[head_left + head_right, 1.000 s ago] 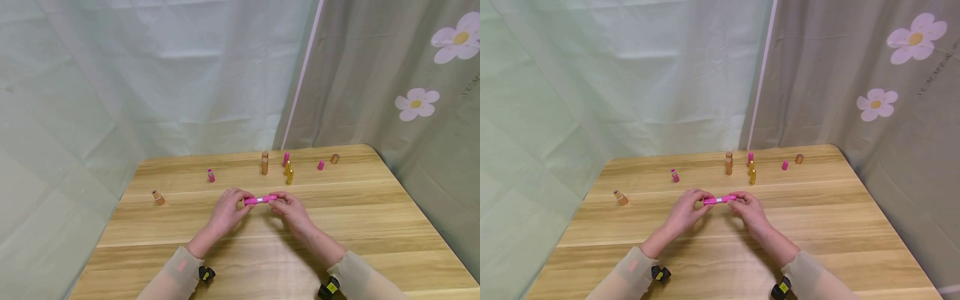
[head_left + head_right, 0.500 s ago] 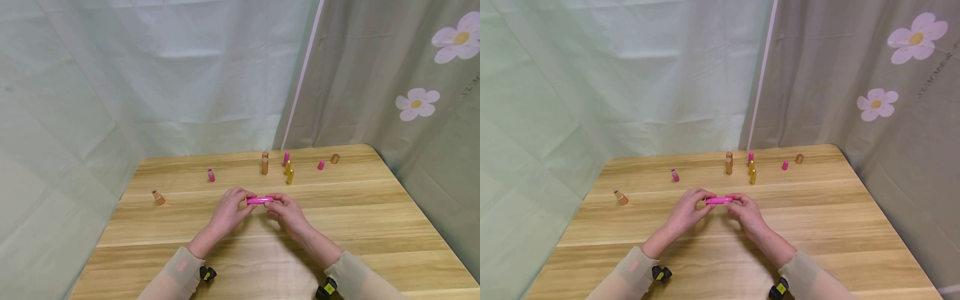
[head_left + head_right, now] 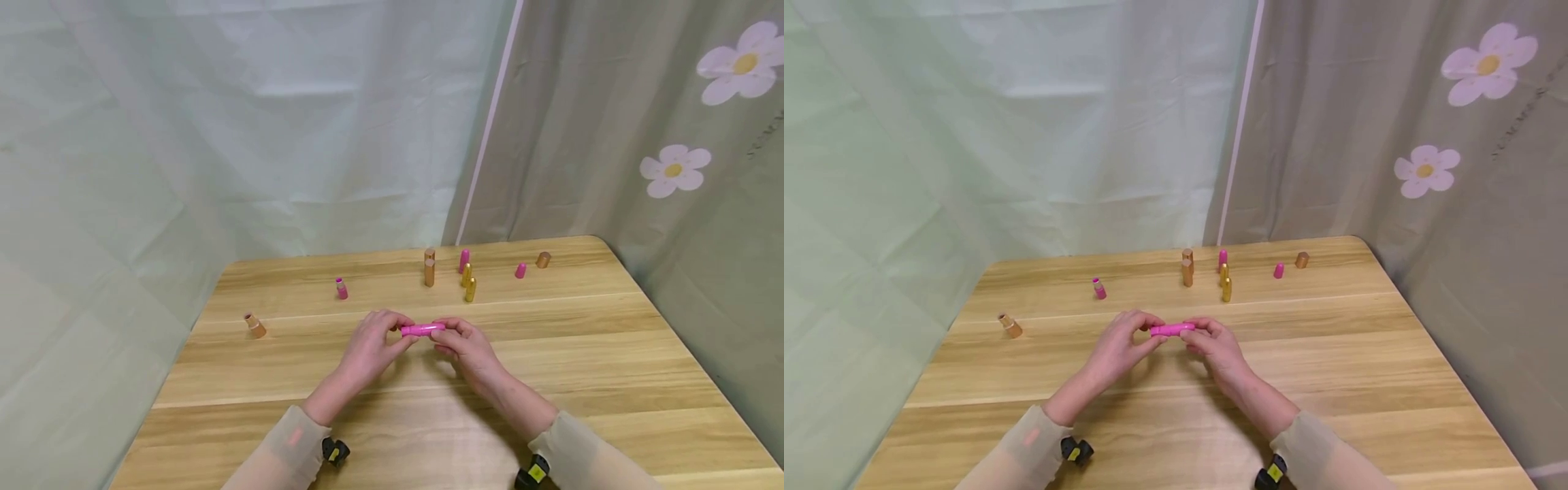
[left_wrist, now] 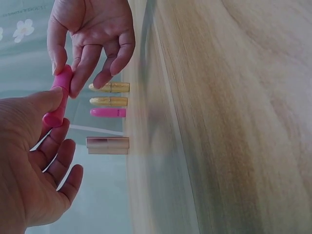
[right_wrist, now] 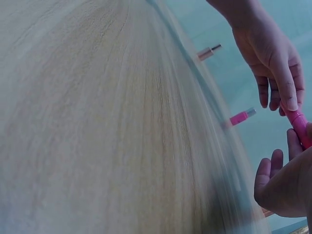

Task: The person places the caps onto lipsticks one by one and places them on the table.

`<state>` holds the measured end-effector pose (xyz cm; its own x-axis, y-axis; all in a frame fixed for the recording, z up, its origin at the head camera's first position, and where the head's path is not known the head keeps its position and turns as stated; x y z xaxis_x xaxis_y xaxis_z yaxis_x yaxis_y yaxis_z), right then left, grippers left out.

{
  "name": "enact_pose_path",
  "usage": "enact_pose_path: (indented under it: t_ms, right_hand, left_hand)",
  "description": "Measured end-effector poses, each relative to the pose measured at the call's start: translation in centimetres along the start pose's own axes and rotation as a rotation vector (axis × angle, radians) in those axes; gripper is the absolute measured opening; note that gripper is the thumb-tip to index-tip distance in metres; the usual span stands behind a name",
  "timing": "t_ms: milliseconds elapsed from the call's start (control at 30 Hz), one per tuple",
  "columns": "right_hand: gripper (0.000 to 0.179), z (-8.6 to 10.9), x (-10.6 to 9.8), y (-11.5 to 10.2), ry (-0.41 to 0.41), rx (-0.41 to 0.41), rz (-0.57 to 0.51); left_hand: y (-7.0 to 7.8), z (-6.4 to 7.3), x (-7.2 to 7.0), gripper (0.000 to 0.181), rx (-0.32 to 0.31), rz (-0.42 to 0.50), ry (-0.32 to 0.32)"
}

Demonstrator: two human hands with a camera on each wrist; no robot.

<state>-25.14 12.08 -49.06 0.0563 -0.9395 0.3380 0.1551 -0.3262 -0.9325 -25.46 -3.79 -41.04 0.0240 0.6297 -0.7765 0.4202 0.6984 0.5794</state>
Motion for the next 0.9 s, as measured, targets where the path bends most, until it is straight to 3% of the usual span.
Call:
enact_pose_path:
  t_ms: [533,900]
  right_hand:
    - [0.031,0.0,0.0,0.4,0.012,-0.027,0.022]
    - [0.037,0.0,-1.2,-0.5,0.061,-0.077,0.088]
  left_hand:
    - [0.1,0.3,0.3,0.018,0.017,0.010,0.020]
    - [-0.2,0.6,2.3,0.027,-0.033,0.002,-0.082]
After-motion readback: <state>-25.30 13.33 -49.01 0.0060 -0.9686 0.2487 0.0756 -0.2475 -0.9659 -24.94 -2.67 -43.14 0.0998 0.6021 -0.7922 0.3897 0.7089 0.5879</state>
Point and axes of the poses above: each hand's wrist, its own z-axis away from the middle knuckle, its own x-axis out of the palm, y = z × x, the point moved 10 cm from there along -z, towards the middle knuckle, and after that the axes turned 3 degrees about -x, right-handed, at the moved point
